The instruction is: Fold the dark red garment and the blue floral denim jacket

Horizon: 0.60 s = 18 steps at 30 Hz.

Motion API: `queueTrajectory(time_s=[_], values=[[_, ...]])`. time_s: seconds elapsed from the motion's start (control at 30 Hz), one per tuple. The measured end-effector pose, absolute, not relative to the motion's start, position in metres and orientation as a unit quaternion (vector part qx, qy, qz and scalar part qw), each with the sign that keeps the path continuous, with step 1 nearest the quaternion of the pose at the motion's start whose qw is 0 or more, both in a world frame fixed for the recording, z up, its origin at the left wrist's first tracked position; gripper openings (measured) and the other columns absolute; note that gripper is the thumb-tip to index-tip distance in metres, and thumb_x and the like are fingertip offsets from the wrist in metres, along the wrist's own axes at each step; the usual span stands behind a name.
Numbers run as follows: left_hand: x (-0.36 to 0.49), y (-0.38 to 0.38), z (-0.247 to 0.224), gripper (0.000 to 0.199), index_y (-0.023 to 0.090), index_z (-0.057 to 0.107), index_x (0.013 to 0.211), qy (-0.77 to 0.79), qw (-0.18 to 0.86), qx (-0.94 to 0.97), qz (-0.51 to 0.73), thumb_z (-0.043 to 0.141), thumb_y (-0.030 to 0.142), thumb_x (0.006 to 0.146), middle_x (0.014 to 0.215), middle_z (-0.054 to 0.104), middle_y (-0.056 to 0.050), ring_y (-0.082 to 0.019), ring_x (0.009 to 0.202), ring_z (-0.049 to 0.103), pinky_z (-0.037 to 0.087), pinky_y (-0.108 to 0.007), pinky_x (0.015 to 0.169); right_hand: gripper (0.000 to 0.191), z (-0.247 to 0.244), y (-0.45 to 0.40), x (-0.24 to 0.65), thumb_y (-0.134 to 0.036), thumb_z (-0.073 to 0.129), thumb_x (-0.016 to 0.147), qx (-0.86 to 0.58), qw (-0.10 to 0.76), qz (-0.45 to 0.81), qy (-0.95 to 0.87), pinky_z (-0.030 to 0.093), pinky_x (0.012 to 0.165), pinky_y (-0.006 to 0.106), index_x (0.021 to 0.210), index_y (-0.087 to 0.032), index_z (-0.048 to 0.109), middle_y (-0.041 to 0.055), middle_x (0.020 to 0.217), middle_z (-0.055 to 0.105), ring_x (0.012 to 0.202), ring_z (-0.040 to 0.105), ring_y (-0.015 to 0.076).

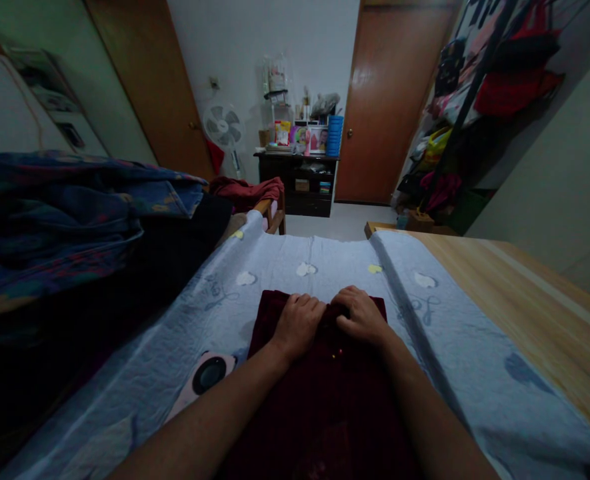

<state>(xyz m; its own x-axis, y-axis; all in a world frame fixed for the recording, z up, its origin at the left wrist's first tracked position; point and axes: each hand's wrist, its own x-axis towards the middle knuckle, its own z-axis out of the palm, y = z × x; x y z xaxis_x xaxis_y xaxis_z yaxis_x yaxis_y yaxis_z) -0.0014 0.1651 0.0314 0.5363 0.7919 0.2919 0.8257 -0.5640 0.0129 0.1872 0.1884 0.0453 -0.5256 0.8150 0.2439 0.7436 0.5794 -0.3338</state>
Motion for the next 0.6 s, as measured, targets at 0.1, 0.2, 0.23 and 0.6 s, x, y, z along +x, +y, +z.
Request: queueTrajectory(time_s=[0.1,0.2,0.23,0.6], values=[[-0.002,0.165,0.029,0.014,0.021,0.057,0.097,-0.463,0.058,-0.872,-0.149,0.044,0.018,0.095,0.093,0.064,-0.004,-0.023,0.093,0.055,0.038,-0.039,0.085,0.020,0.043,0.189,0.190,-0.016,0.053,0.069,-0.444,0.202,0.117,-0.865,0.037,0.082,0.032,0.084,-0.019,0.066,0.0047,0.085,0.065,0.089,0.052,0.0214],[-0.003,0.166,0.027,0.012,0.021,0.057,0.097,-0.467,0.054,-0.869,-0.158,0.046,0.016,0.093,0.093,0.064,-0.004,-0.022,0.093,0.055,0.038,-0.039,0.086,0.018,0.043,0.191,0.191,-0.016,0.053,0.070,-0.439,0.199,0.129,-0.867,0.037,0.082,0.032,0.082,-0.019,0.066,0.0045,0.085,0.065,0.089,0.052,0.0212],[-0.003,0.167,0.027,0.012,0.021,0.057,0.099,-0.466,0.054,-0.868,-0.162,0.047,0.016,0.093,0.094,0.064,-0.003,-0.022,0.093,0.055,0.038,-0.039,0.086,0.018,0.043,0.192,0.192,-0.016,0.053,0.070,-0.438,0.197,0.130,-0.868,0.037,0.082,0.032,0.082,-0.019,0.066,0.0046,0.085,0.065,0.089,0.052,0.0212],[-0.004,0.168,0.020,0.005,0.021,0.059,0.088,-0.440,0.095,-0.872,-0.193,0.055,0.021,0.092,0.087,0.065,-0.002,-0.022,0.087,0.054,0.037,-0.038,0.079,0.028,0.050,0.190,0.194,-0.014,0.055,0.072,-0.410,0.173,0.142,-0.884,0.038,0.089,0.034,0.092,-0.021,0.074,0.0051,0.092,0.068,0.095,0.054,0.0216]])
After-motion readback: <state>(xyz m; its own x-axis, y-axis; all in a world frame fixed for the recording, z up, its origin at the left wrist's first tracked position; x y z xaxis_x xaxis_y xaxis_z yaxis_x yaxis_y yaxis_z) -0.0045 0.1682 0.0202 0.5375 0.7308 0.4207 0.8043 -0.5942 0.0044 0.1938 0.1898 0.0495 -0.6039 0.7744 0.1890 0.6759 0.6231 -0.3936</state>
